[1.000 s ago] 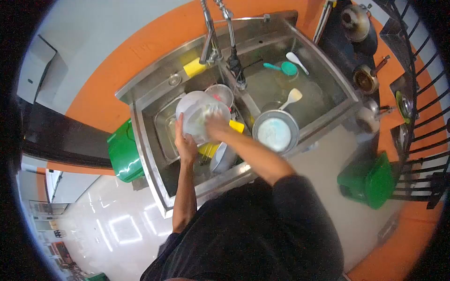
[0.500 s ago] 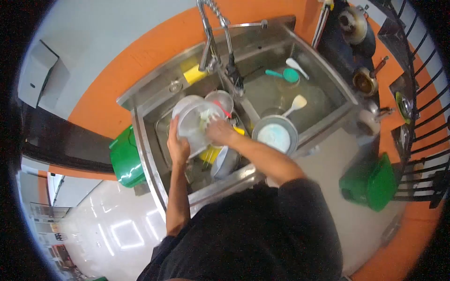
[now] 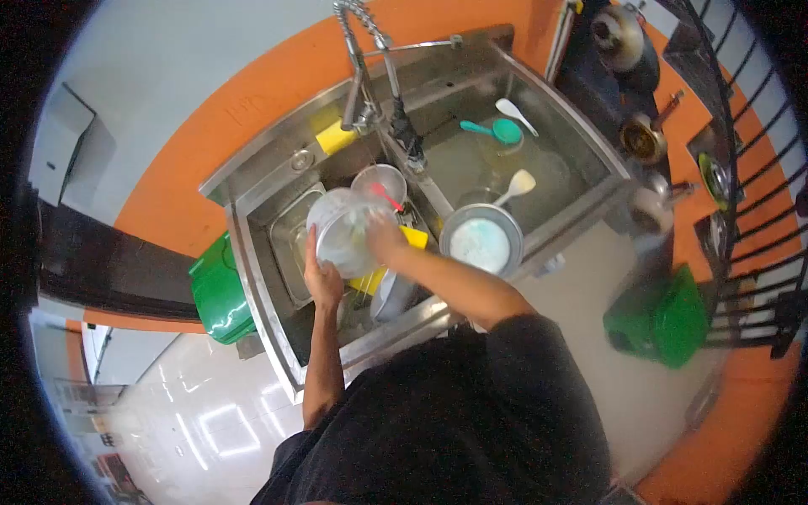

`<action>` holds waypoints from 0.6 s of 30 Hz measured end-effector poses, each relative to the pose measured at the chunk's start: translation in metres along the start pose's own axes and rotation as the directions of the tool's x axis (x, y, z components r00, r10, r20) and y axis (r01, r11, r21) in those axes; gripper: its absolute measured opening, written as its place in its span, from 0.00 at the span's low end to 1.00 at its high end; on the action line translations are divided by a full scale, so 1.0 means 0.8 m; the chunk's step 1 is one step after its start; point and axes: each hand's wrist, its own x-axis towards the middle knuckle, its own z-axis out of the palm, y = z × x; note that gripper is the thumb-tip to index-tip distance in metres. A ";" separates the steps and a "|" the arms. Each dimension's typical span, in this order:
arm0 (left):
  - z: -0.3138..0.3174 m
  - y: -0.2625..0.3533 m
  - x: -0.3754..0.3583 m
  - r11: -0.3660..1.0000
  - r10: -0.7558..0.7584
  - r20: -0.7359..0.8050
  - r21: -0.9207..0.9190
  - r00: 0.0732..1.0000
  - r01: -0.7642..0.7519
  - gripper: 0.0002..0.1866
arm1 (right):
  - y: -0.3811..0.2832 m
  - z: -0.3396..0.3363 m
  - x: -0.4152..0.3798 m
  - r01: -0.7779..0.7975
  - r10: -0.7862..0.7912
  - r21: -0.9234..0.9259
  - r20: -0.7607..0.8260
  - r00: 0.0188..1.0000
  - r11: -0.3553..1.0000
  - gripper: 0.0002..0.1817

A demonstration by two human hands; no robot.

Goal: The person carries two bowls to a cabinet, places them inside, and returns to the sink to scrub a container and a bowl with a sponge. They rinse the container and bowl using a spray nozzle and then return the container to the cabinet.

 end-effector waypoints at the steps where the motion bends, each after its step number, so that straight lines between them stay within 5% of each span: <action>1: -0.001 0.007 -0.003 1.000 0.000 0.021 -0.003 1.000 0.000 0.44 | -0.021 -0.052 -0.002 -0.021 0.021 0.002 0.005 1.000 1.000 0.33; 3: 0.020 0.022 0.011 0.984 0.059 -0.015 0.168 0.998 -0.056 0.43 | -0.042 -0.162 0.006 0.045 -0.154 0.204 0.557 0.816 0.978 0.28; 4: 0.011 0.018 0.019 0.983 0.063 0.034 0.169 0.997 -0.067 0.43 | -0.051 -0.157 -0.009 0.205 -0.317 0.562 0.108 0.942 0.801 0.24; 5: -0.004 0.014 0.021 0.983 0.059 0.043 0.171 0.997 -0.065 0.43 | -0.042 -0.152 -0.017 0.197 -0.311 0.567 0.110 0.944 0.800 0.24; 7: -0.028 0.024 0.029 0.959 -0.111 0.212 0.280 0.971 0.048 0.44 | -0.003 -0.135 -0.017 0.331 -0.331 0.024 0.062 0.941 0.943 0.19; 8: -0.032 0.014 0.015 0.955 -0.123 0.234 0.293 0.965 0.051 0.44 | 0.003 -0.136 -0.009 0.317 -0.315 -0.024 0.065 0.947 0.948 0.19; 11: 0.022 -0.022 0.010 0.888 -0.135 -0.103 -0.454 0.985 0.074 0.50 | -0.030 -0.157 -0.006 0.284 -0.282 0.044 -0.048 0.958 0.958 0.19; 12: 0.026 -0.010 0.002 0.953 -0.146 -0.128 -0.283 0.981 0.105 0.53 | -0.054 -0.160 -0.014 0.200 -0.228 0.278 0.073 0.971 0.940 0.19; 13: 0.025 -0.018 -0.001 0.953 -0.144 -0.130 -0.284 0.981 0.102 0.53 | -0.049 -0.161 -0.016 0.201 -0.228 0.276 0.071 0.971 0.940 0.19; 15: 0.019 -0.039 -0.018 0.791 -0.182 0.042 -0.588 0.982 0.172 0.52 | -0.032 -0.162 -0.032 0.281 -0.299 0.121 0.176 0.938 0.952 0.18; 16: 0.015 -0.014 -0.024 0.976 -0.047 -0.031 -0.216 0.998 0.040 0.47 | -0.028 -0.152 -0.030 0.278 -0.279 0.029 0.128 0.952 0.960 0.19; 17: 0.019 0.000 -0.021 0.976 -0.047 -0.026 -0.213 0.999 0.040 0.47 | -0.024 -0.146 -0.028 0.264 -0.259 -0.062 0.081 0.962 0.962 0.20; 18: 0.025 0.012 -0.017 0.987 -0.029 -0.019 -0.157 0.999 0.025 0.46 | -0.035 -0.144 -0.020 0.177 -0.212 0.147 0.268 0.940 0.973 0.21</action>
